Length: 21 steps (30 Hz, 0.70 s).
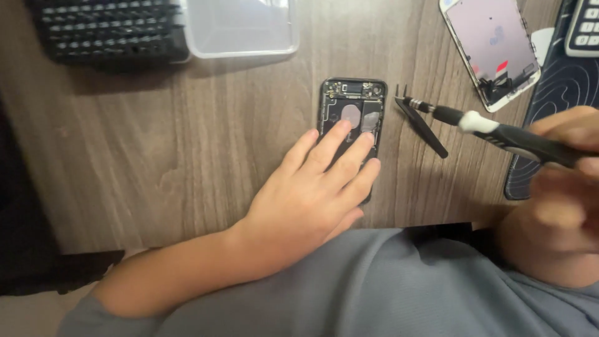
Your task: Disassembling a smartphone to remove internal components using precision tools.
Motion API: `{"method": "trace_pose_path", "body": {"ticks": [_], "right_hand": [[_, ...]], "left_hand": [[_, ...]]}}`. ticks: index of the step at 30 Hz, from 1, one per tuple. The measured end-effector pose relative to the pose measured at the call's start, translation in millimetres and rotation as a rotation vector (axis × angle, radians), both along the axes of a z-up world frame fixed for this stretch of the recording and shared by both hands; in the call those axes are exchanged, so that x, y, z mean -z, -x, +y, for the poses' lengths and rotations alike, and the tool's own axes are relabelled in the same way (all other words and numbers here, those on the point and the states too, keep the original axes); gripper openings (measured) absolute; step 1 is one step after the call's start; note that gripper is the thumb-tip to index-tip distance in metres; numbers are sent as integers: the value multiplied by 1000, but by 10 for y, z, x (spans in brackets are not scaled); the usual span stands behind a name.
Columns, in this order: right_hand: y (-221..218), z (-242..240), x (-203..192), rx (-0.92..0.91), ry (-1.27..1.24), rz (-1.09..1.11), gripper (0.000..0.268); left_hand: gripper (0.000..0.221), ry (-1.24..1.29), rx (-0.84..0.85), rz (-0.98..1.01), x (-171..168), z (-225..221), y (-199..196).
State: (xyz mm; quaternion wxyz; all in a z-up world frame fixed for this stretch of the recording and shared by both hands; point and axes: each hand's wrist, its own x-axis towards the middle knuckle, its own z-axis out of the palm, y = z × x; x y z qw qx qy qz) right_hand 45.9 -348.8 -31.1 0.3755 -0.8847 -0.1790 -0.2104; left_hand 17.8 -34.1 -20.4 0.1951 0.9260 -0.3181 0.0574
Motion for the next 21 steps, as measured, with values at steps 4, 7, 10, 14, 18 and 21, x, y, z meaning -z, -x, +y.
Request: {"method": "trace_pose_path", "body": {"ticks": [4, 7, 10, 14, 18, 21], "right_hand": [[-213, -186, 72, -442, -221, 18, 28], [-236, -278, 159, -517, -226, -81, 35], [-249, -211, 113, -538, -176, -39, 27], [-296, -109, 147, -518, -216, -140, 20], [-296, -40, 165, -489, -237, -160, 16], [-247, 37, 41, -438, -181, -78, 13]], "left_hand": [[83, -61, 28, 15, 17, -48, -26], [80, -120, 30, 28, 36, -65, -22], [83, -135, 9, 30, 46, -68, -18], [81, -153, -13, 26, 67, -82, -8], [81, -182, -15, 44, 85, -106, 9], [81, -167, -17, 43, 78, -108, 12]]}}
